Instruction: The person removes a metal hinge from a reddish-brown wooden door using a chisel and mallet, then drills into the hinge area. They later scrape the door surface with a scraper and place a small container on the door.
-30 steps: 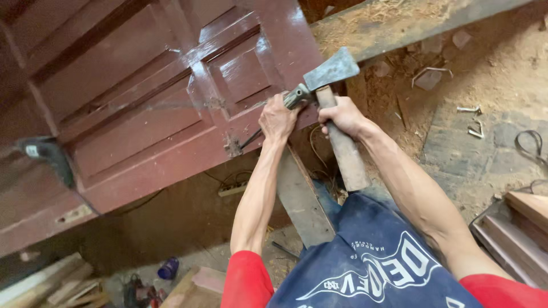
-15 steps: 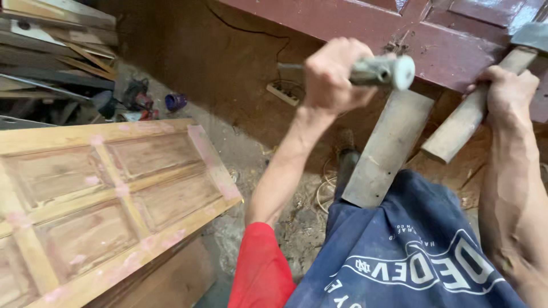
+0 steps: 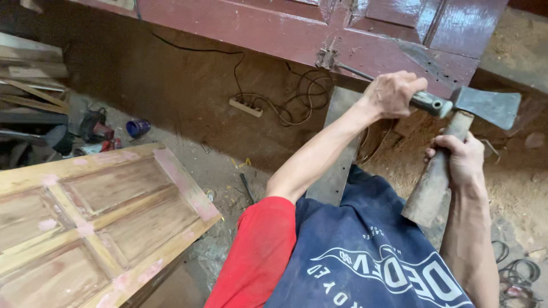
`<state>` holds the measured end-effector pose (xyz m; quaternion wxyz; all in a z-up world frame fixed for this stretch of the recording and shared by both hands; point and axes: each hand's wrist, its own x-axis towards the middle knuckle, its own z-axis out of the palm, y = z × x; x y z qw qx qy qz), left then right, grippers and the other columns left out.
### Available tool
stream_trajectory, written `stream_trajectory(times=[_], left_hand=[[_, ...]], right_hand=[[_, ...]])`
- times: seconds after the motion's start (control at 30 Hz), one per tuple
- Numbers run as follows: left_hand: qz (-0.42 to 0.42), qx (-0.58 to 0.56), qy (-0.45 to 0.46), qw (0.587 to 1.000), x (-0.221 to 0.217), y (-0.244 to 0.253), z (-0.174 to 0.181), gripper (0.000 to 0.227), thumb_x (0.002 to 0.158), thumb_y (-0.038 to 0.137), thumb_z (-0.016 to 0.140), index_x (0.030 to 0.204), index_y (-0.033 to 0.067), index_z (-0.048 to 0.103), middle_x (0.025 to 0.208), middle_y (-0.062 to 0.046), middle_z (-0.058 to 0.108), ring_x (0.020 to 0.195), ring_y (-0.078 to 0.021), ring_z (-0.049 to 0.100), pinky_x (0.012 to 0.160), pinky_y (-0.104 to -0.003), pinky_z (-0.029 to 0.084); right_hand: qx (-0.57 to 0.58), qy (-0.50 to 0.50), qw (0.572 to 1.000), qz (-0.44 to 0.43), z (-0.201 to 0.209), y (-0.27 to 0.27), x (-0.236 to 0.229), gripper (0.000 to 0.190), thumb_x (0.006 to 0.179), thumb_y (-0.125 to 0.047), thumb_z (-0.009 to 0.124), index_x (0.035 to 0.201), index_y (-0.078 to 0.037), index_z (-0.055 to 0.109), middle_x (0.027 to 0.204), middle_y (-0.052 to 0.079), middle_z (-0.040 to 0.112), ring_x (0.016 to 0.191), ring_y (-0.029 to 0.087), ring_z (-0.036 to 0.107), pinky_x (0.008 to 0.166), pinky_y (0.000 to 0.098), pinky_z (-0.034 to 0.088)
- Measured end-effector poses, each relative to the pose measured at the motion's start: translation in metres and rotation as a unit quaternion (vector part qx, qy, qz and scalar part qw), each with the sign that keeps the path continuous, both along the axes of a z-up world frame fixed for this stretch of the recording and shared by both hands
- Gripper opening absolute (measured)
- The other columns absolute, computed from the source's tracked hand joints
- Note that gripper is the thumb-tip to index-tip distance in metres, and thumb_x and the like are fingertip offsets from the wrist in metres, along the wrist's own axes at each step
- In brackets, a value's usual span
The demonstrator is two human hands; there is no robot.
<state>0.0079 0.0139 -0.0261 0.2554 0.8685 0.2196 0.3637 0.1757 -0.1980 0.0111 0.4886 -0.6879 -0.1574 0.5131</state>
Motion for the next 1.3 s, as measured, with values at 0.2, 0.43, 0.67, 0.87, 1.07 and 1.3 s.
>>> stream_trajectory(times=[0.2,0.43,0.67,0.87,1.07,1.3], left_hand=[[0.002,-0.006,0.096,0.995,0.014,0.014,-0.039,0.013,0.079,0.01,0.062,0.09,0.0123,0.056,0.077,-0.008,0.064,0.076,-0.0313,0.07,0.065,-0.047,0.058],[0.01,-0.007,0.153,0.988,0.006,0.018,-0.05,0.019,0.074,0.012,0.066,0.09,0.0121,0.056,0.078,-0.011,0.066,0.079,-0.0349,0.07,0.066,-0.049,0.058],[0.002,-0.018,0.169,0.985,-0.004,0.025,-0.046,0.015,0.08,0.011,0.065,0.092,0.0131,0.055,0.081,-0.01,0.068,0.083,-0.0337,0.071,0.07,-0.049,0.059],[-0.051,-0.036,0.177,0.982,-0.003,0.027,-0.029,0.038,0.079,0.037,0.079,0.089,0.0095,0.056,0.076,-0.014,0.068,0.078,-0.0378,0.071,0.062,-0.053,0.057],[-0.042,-0.024,0.188,0.981,-0.008,0.024,-0.037,0.022,0.077,0.016,0.07,0.094,0.0126,0.057,0.08,-0.013,0.07,0.08,-0.0367,0.072,0.065,-0.052,0.058],[-0.029,-0.022,0.208,0.977,-0.007,0.033,-0.04,0.017,0.081,0.017,0.069,0.093,0.0123,0.058,0.081,-0.013,0.07,0.078,-0.0366,0.072,0.065,-0.051,0.059]], right_hand=[[0.091,0.029,0.987,-0.127,0.077,0.014,-0.024,0.026,0.096,-0.003,0.063,0.118,0.0,0.049,0.089,0.009,0.06,0.072,0.019,0.066,0.064,0.0384,0.059],[0.036,-0.026,0.999,-0.005,0.059,0.026,-0.056,0.027,0.088,-0.001,0.067,0.11,0.004,0.052,0.084,0.01,0.059,0.063,0.019,0.062,0.057,0.0331,0.054],[0.079,0.003,0.983,-0.166,0.061,0.031,-0.072,0.019,0.093,-0.003,0.064,0.098,0.005,0.048,0.079,0.011,0.059,0.06,0.02,0.063,0.055,0.039,0.057],[0.027,0.055,0.99,-0.13,0.056,0.014,-0.068,0.021,0.086,-0.002,0.063,0.105,-0.001,0.054,0.077,0.008,0.06,0.059,0.018,0.063,0.05,0.0368,0.056],[0.04,0.021,0.991,-0.127,0.047,0.014,-0.085,0.017,0.089,0.002,0.065,0.103,0.004,0.055,0.08,0.009,0.061,0.061,0.02,0.064,0.055,0.0357,0.057],[0.111,0.002,0.916,-0.385,0.068,0.036,-0.074,0.013,0.094,-0.001,0.063,0.102,0.005,0.056,0.08,0.011,0.062,0.061,0.021,0.063,0.053,0.0366,0.056]])
